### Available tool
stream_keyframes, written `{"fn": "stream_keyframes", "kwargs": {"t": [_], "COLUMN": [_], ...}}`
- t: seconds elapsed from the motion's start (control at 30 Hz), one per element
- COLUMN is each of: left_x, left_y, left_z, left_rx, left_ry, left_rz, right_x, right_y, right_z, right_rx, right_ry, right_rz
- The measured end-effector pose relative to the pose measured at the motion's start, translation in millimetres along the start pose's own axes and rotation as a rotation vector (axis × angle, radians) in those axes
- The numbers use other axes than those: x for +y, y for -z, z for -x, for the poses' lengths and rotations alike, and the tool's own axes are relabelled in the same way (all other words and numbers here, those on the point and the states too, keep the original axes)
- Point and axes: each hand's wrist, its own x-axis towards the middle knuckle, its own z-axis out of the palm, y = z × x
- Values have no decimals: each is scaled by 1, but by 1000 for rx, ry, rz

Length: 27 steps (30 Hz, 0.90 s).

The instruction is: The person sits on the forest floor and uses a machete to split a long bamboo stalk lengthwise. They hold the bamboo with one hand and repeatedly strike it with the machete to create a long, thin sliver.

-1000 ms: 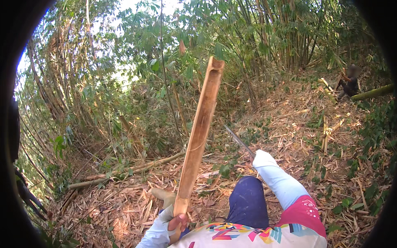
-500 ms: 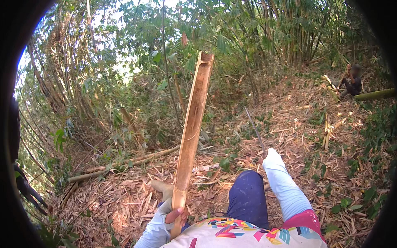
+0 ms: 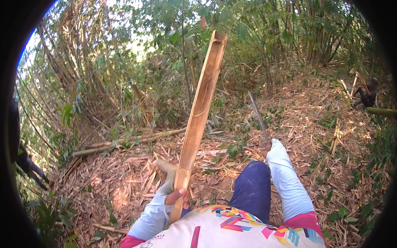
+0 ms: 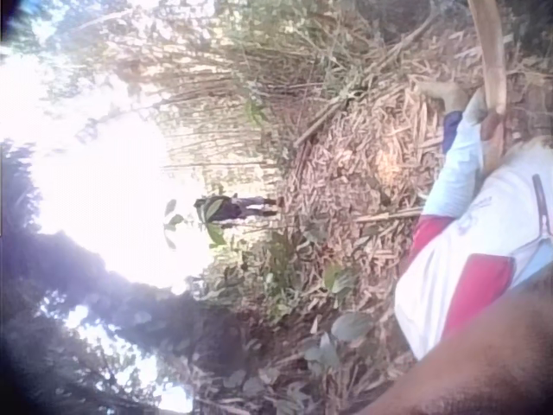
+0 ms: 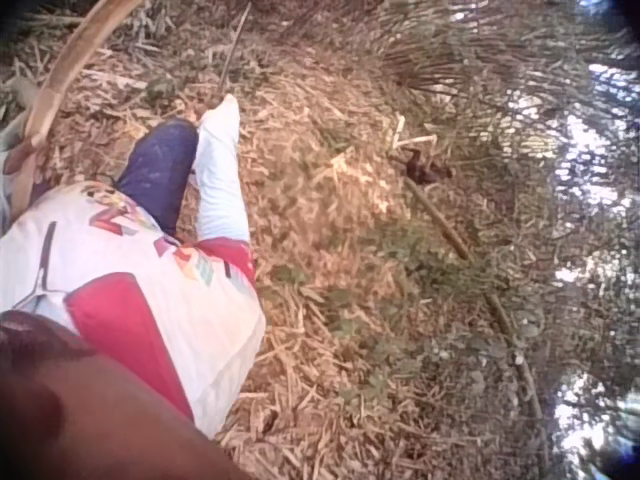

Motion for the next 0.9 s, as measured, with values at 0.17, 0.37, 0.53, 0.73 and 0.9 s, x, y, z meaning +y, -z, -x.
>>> {"fn": "stream_keyframes", "kwargs": {"t": [0.17, 0.37, 0.53, 0.73, 0.9], "left_x": [-2, -4, -7, -11, -18], "left_y": [4, 9, 12, 22, 19], "left_z": [5, 7, 7, 13, 18], "left_rx": [45, 67, 57, 109, 261], "left_ry": [9, -29, -44, -37, -19], "left_rz": [17, 56, 119, 57, 43], "right_x": [2, -52, -71, -83, -86], "right_y": [-8, -11, -20, -47, -63], "right_z": [-4, 28, 43, 62, 72], "right_rx": [32, -1, 5, -39, -134], "right_ry": [180, 304, 360, 405, 457], "right_rz": [-205, -431, -262, -132, -120]}}
